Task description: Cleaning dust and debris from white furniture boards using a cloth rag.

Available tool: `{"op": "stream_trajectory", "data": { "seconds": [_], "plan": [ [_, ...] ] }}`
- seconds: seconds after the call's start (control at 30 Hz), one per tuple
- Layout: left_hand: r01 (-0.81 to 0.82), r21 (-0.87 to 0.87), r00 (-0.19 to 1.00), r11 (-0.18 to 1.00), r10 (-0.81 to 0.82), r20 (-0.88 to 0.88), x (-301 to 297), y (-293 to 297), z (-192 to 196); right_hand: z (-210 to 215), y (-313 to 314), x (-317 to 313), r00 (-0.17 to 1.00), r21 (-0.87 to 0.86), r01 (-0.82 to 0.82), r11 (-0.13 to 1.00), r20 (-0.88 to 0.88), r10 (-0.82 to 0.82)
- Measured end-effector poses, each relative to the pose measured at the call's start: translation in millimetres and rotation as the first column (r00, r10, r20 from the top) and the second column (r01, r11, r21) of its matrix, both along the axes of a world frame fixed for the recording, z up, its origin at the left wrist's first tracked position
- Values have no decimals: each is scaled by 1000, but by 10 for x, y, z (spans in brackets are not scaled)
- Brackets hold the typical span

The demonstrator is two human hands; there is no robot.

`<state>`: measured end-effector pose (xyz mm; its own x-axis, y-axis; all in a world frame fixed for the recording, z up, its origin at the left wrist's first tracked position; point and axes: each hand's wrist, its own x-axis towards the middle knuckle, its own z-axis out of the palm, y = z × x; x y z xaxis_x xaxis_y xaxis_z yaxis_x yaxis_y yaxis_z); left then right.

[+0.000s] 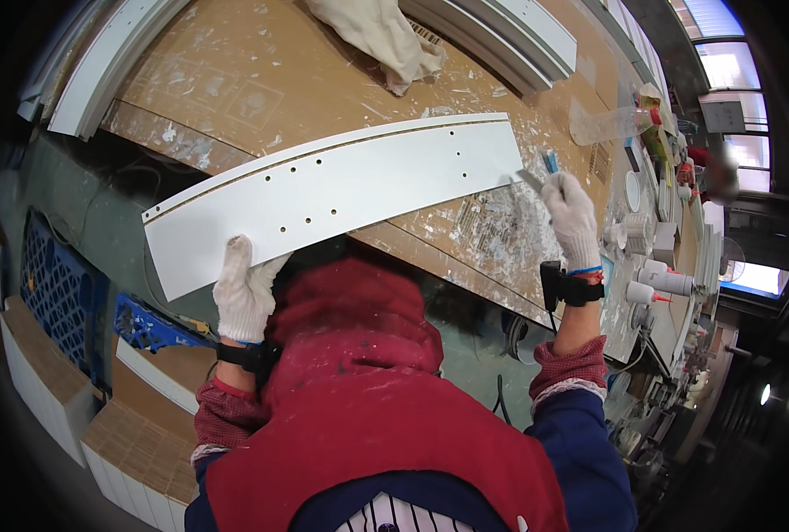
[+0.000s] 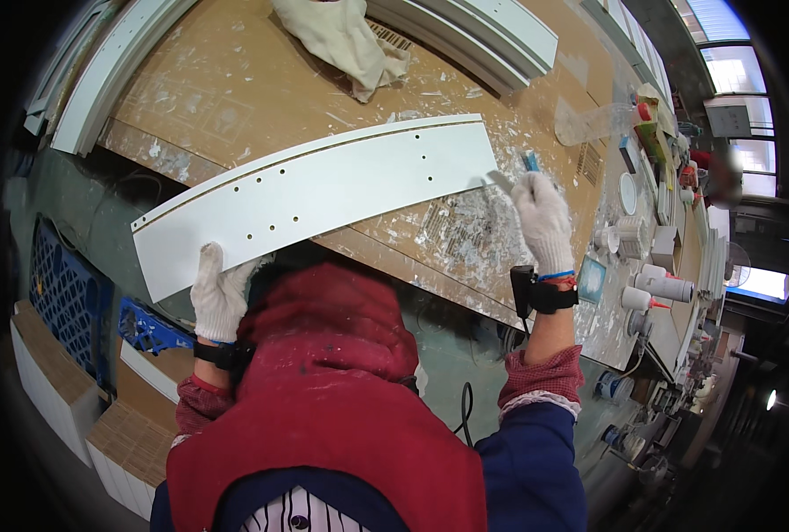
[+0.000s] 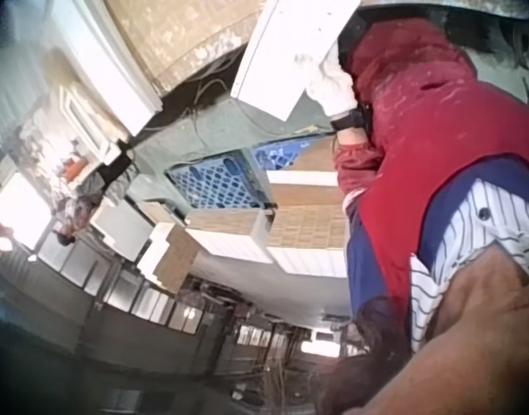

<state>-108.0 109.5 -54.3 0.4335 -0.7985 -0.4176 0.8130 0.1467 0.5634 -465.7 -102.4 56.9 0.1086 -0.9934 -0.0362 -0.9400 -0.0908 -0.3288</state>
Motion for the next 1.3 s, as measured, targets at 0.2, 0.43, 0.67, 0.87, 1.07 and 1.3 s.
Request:
{"op": "stream_trajectory", "data": {
  "seconds": [0.2,0.43,0.67,0.87,1.07,1.3],
  "plan": [
    [15,14,999,1000,-15,30,32,16,-27,-384,-392,220,997,-322,-81,943,-44,70],
    [27,26,1000,999,-27,7,29,17,-49,-557,-623,265,965,-173,-197,965,-209,160],
    [-3,45,1000,999,2,26,22,6,-24,-681,-123,778,812,-379,-573,726,-386,438],
    [25,27,1000,999,-25,8,11,-34,-1,-606,926,1718,562,306,-801,515,88,823],
    [-4,8,1000,1000,4,7,33,51,-60,-391,-128,965,974,-62,-139,988,-189,125],
    [79,-10,995,997,-80,-64,-107,-17,-84,-682,-641,752,929,-126,-153,980,-356,99]
  ]
}}
